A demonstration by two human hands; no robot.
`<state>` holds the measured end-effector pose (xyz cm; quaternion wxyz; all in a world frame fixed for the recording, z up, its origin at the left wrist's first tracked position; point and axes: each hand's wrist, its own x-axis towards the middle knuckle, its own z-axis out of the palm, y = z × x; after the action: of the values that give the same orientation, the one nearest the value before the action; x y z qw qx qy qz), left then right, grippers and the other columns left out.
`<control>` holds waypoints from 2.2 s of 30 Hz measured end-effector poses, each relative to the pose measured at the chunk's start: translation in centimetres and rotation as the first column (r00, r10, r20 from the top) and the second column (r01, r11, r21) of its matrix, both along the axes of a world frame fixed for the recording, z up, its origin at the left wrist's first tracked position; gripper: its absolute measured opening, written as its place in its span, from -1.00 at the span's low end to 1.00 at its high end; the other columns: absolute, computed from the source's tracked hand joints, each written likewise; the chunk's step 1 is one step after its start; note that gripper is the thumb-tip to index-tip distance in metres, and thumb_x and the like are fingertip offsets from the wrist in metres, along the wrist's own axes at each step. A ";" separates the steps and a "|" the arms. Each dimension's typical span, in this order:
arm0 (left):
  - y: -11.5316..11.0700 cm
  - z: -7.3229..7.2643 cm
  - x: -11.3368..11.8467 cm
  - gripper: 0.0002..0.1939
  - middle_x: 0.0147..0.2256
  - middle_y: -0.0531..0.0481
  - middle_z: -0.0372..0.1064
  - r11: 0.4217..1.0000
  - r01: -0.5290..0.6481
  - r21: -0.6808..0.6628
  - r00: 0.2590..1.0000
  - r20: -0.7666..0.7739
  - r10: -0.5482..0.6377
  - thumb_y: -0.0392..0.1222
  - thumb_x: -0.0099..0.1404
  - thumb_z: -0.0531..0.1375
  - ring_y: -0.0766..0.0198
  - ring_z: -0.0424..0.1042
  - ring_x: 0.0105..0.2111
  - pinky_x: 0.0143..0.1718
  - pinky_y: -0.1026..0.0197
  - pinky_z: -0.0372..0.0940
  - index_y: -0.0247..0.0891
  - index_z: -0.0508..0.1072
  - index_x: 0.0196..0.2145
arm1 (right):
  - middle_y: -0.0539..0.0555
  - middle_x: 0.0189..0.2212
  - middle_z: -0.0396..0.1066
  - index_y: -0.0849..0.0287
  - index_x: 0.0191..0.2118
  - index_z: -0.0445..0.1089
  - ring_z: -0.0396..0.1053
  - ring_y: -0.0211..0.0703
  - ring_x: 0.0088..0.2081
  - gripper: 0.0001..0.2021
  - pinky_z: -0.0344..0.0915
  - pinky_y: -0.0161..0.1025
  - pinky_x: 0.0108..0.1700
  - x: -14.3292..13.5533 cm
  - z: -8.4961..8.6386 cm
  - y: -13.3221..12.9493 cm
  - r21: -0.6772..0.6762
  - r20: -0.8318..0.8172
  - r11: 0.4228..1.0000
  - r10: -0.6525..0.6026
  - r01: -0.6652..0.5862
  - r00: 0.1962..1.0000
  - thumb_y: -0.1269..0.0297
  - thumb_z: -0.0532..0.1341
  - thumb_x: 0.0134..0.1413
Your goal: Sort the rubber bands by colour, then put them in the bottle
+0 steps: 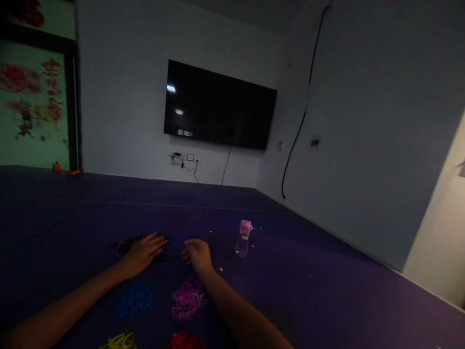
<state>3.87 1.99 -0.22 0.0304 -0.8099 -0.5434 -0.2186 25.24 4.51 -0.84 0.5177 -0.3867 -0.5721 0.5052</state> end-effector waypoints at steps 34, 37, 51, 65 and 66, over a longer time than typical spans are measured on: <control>0.0 0.2 0.4 -0.53 0.09 -0.07 0.26 0.999 0.012 -0.041 1.000 0.012 -0.012 0.05 0.35 -0.16 0.08 0.09 0.17 0.16 -0.15 -0.07 -0.15 0.35 0.02 | 0.03 -0.64 0.42 0.26 -0.39 0.42 0.31 -0.31 -0.63 -0.75 0.16 -0.37 -0.55 0.6 0.4 -0.2 -0.090 0.084 0.990 0.116 -0.108 0.990 0.18 0.18 -0.18; -0.1 0.3 0.5 -0.54 0.08 -0.07 0.28 0.999 0.007 -0.049 1.000 0.014 -0.007 0.04 0.35 -0.17 0.08 0.11 0.16 0.16 -0.19 -0.10 -0.14 0.34 0.02 | 0.03 -0.64 0.41 0.27 -0.40 0.42 0.30 -0.30 -0.63 -0.75 0.16 -0.36 -0.55 0.5 0.4 -0.2 -0.088 0.084 0.991 0.111 -0.104 0.990 0.17 0.18 -0.18; 0.1 0.2 0.4 -0.60 0.07 -0.08 0.28 0.999 0.019 -0.039 1.000 0.024 -0.018 -0.03 0.35 -0.14 0.11 0.12 0.14 0.16 -0.17 -0.08 -0.14 0.38 -0.03 | 0.03 -0.64 0.41 0.26 -0.39 0.42 0.30 -0.31 -0.63 -0.76 0.14 -0.36 -0.55 0.4 0.1 -0.1 -0.084 0.074 0.992 0.100 -0.094 0.992 0.18 0.17 -0.15; 0.4 0.0 0.3 -0.61 0.04 -0.05 0.30 0.998 0.036 -0.059 0.999 0.032 -0.034 -0.06 0.36 -0.15 0.11 0.14 0.12 0.13 -0.17 -0.04 -0.09 0.35 -0.01 | 0.03 -0.64 0.42 0.26 -0.41 0.41 0.31 -0.29 -0.63 -0.76 0.15 -0.36 -0.56 0.5 0.4 -0.1 -0.093 0.078 0.990 0.114 -0.107 0.990 0.17 0.18 -0.16; 0.4 0.0 0.2 -0.62 0.02 -0.05 0.31 0.998 0.045 -0.053 0.998 0.036 -0.043 -0.08 0.36 -0.14 0.12 0.17 0.10 0.12 -0.16 -0.01 -0.11 0.36 -0.02 | 0.03 -0.64 0.41 0.25 -0.41 0.41 0.31 -0.30 -0.63 -0.77 0.15 -0.37 -0.56 0.5 0.4 -0.1 -0.092 0.077 0.990 0.112 -0.104 0.991 0.18 0.18 -0.16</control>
<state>4.11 2.38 -0.25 -0.0058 -0.8184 -0.5314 -0.2187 25.77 4.41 -0.47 0.4482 -0.3979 -0.5900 0.5410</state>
